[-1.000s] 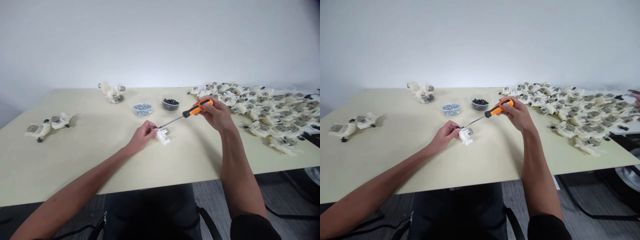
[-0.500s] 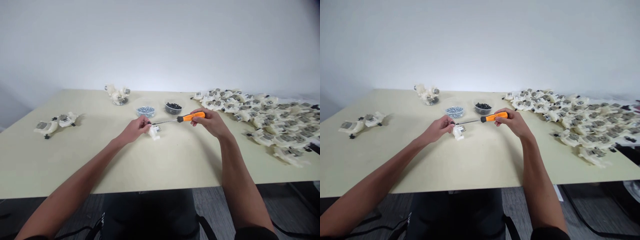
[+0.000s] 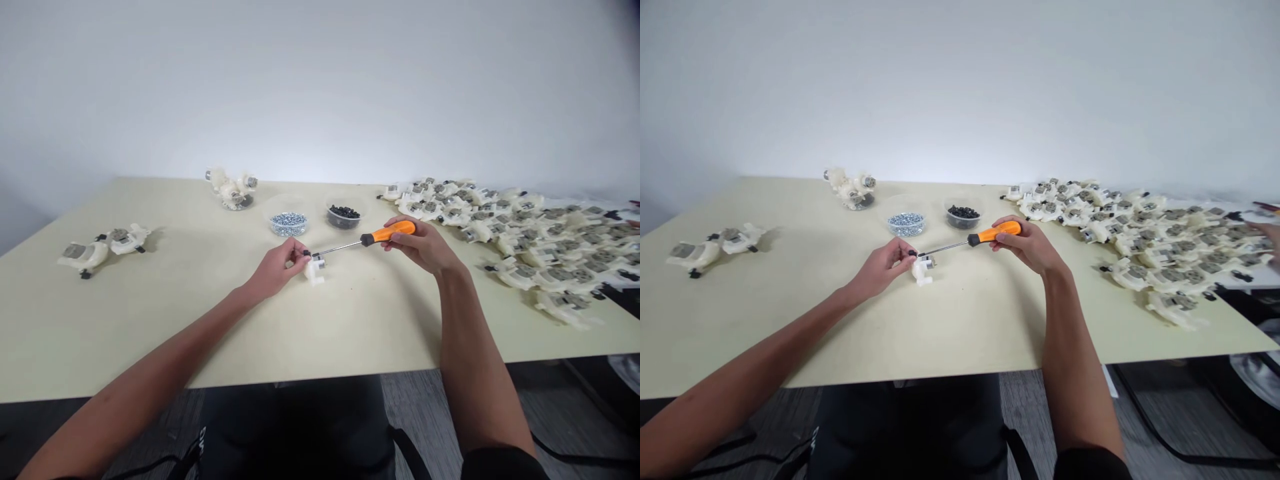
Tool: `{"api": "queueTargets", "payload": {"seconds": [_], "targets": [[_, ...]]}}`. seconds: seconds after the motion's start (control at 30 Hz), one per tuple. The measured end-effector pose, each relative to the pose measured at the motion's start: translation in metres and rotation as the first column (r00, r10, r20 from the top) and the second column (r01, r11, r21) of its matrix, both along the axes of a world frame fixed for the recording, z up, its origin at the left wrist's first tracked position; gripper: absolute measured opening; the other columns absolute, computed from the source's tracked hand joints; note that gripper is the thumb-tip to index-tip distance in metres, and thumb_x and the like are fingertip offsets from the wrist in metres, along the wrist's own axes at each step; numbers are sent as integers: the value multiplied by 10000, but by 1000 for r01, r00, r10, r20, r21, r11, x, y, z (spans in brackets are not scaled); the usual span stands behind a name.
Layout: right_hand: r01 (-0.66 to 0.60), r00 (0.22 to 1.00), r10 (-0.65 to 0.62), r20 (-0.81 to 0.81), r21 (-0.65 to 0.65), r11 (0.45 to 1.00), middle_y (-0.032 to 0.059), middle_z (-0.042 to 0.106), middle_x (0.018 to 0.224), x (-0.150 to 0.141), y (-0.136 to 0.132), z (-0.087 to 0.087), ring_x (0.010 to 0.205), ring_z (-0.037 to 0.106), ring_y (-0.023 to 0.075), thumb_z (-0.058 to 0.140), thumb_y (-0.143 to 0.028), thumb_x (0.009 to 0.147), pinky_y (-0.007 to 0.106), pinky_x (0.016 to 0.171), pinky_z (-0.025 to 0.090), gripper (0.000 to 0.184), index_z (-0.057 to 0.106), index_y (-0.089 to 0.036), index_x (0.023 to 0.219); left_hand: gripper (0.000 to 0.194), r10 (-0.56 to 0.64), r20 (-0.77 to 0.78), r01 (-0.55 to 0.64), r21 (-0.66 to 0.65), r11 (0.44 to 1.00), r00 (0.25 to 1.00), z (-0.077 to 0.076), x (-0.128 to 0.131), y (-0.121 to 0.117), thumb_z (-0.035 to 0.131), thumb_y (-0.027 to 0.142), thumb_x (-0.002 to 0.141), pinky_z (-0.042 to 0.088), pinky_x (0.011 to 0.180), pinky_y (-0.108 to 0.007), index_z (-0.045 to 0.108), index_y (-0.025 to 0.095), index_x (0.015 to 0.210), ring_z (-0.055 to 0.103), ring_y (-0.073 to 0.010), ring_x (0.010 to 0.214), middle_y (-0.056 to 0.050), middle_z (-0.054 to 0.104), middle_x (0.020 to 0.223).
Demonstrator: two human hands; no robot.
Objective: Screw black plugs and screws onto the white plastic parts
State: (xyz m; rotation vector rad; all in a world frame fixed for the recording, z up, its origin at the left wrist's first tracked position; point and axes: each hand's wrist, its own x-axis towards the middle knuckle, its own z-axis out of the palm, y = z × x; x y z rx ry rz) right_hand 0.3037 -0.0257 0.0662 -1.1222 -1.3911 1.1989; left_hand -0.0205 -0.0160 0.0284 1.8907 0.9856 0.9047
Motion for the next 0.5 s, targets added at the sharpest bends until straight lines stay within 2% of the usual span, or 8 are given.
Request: {"api": "queueTargets", "payload": {"seconds": [0.13, 0.23, 0.37, 0.5], "targets": [[12, 1000, -12, -7, -29, 1000, 42, 656, 918, 1, 0, -1, 804, 661, 181, 775, -290, 700, 389, 835, 554, 289, 663, -198, 950, 189, 55, 156, -51, -32, 998, 986, -12, 8, 0, 561, 381, 855, 397, 719, -262, 506, 201, 869, 504, -133, 781, -12, 542, 864], [55, 998, -56, -37, -23, 998, 34, 658, 908, -1, -2, -9, 786, 661, 171, 770, -283, 706, 384, 833, 561, 285, 657, -206, 956, 183, 93, 258, -86, -39, 996, 962, -20, 19, -3, 532, 378, 874, 421, 781, -270, 502, 202, 914, 510, -148, 903, -38, 509, 1014], [84, 994, -85, -75, -12, 996, 23, 659, 894, -3, -9, -23, 745, 660, 157, 730, -297, 755, 372, 814, 557, 245, 631, -221, 965, 203, -26, 334, 63, -99, 993, 942, -26, 31, -12, 359, 399, 959, 430, 807, -292, 415, 226, 1051, 523, -126, 878, -54, 488, 1138], [138, 990, -137, -43, 17, 990, 16, 648, 816, 2, -19, -32, 675, 646, 166, 695, -344, 786, 363, 704, 554, 207, 610, -222, 930, 176, -116, 315, 147, -76, 986, 942, -28, 35, -13, 376, 383, 957, 418, 851, -300, 397, 229, 1039, 500, -124, 907, -65, 470, 1165]]}}
